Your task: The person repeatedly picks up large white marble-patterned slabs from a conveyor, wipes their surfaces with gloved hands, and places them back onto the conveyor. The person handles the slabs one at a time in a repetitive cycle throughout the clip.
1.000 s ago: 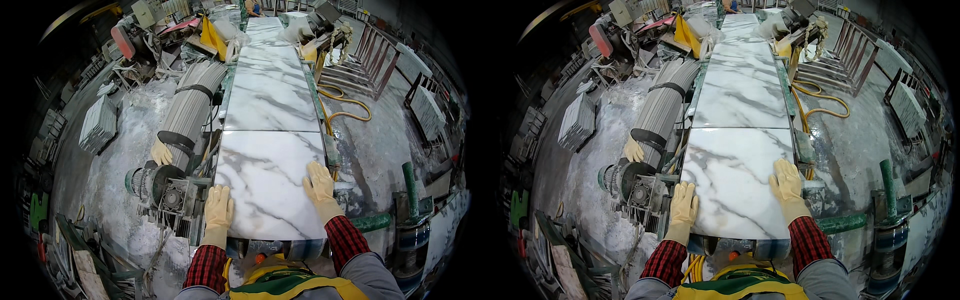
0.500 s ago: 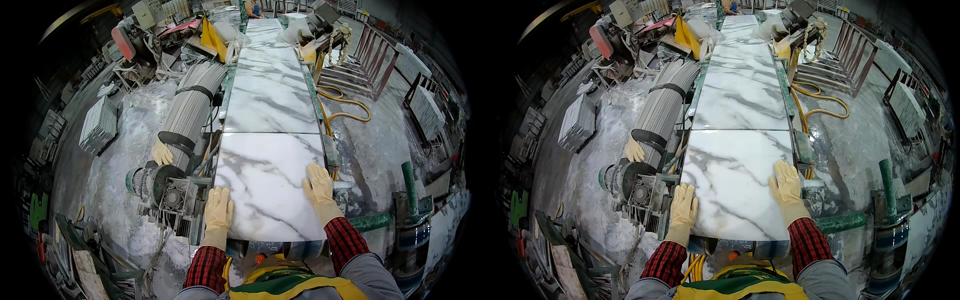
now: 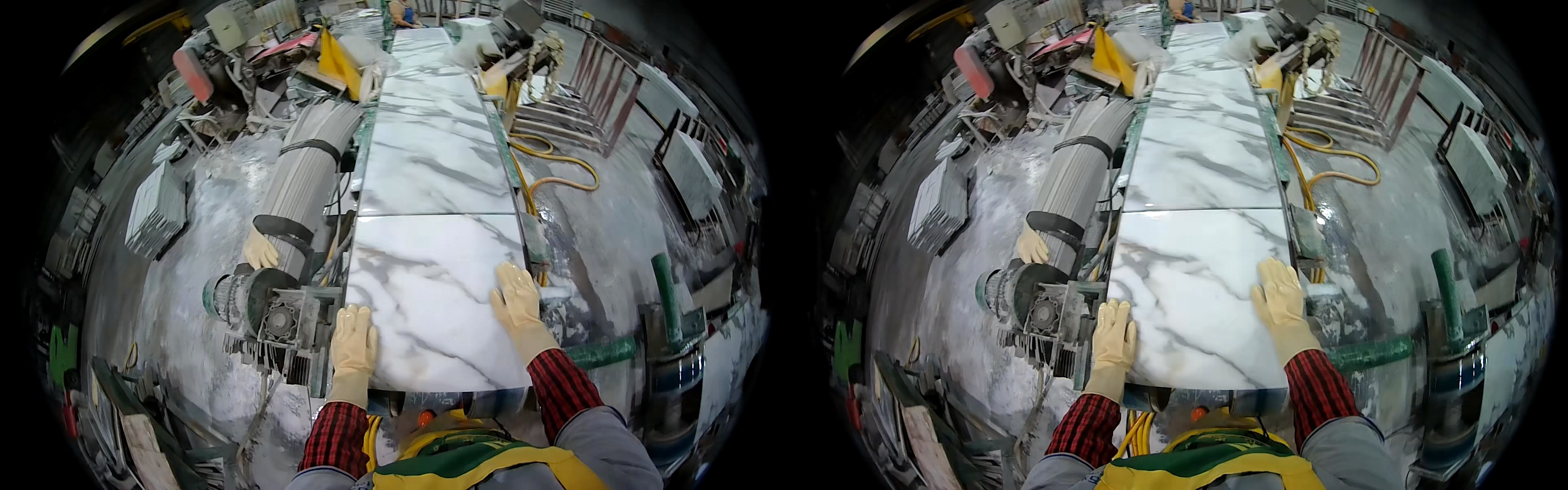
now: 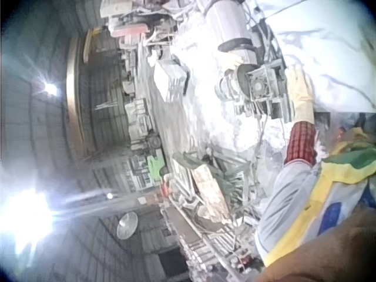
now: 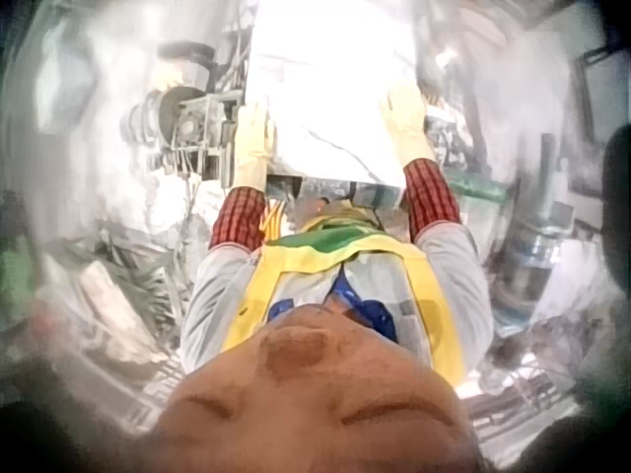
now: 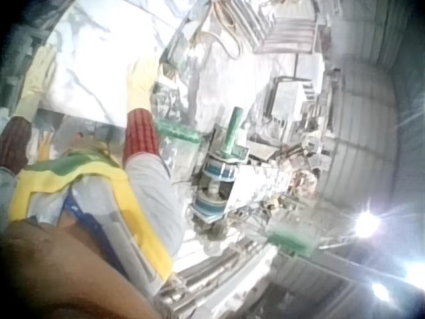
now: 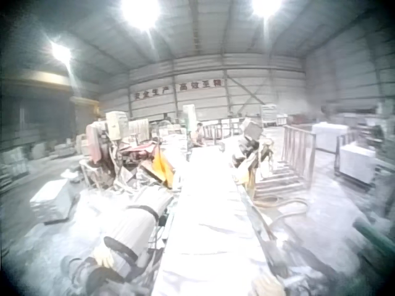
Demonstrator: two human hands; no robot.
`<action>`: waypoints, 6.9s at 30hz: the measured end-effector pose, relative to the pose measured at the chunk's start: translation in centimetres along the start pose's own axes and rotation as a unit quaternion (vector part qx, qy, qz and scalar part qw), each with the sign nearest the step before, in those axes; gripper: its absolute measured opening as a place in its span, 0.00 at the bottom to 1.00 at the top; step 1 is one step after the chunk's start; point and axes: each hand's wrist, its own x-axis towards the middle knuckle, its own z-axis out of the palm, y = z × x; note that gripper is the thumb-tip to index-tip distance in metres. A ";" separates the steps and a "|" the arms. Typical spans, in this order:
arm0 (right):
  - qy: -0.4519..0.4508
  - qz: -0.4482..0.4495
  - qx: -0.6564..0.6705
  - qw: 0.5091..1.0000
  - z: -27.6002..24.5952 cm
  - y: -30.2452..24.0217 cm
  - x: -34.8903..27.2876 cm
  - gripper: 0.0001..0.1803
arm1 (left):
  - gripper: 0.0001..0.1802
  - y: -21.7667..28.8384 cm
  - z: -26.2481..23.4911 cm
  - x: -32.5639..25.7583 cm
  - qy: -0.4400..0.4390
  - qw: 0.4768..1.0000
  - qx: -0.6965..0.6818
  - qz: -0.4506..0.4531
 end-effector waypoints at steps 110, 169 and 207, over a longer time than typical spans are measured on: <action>-0.429 0.249 0.219 0.840 -6.4 -21.5 -35.7 0.27 | 0.35 -4.6 -5.4 -6.7 -0.098 0.973 -0.050 0.201; 0.317 0.577 0.246 0.711 -50.6 7.6 -55.2 0.46 | 0.30 52.8 5.4 -8.1 -0.437 0.745 -0.503 -0.027; 0.505 0.746 0.340 0.270 -47.4 18.6 -67.4 0.26 | 0.34 92.9 22.4 -6.5 -0.619 0.749 -0.164 0.173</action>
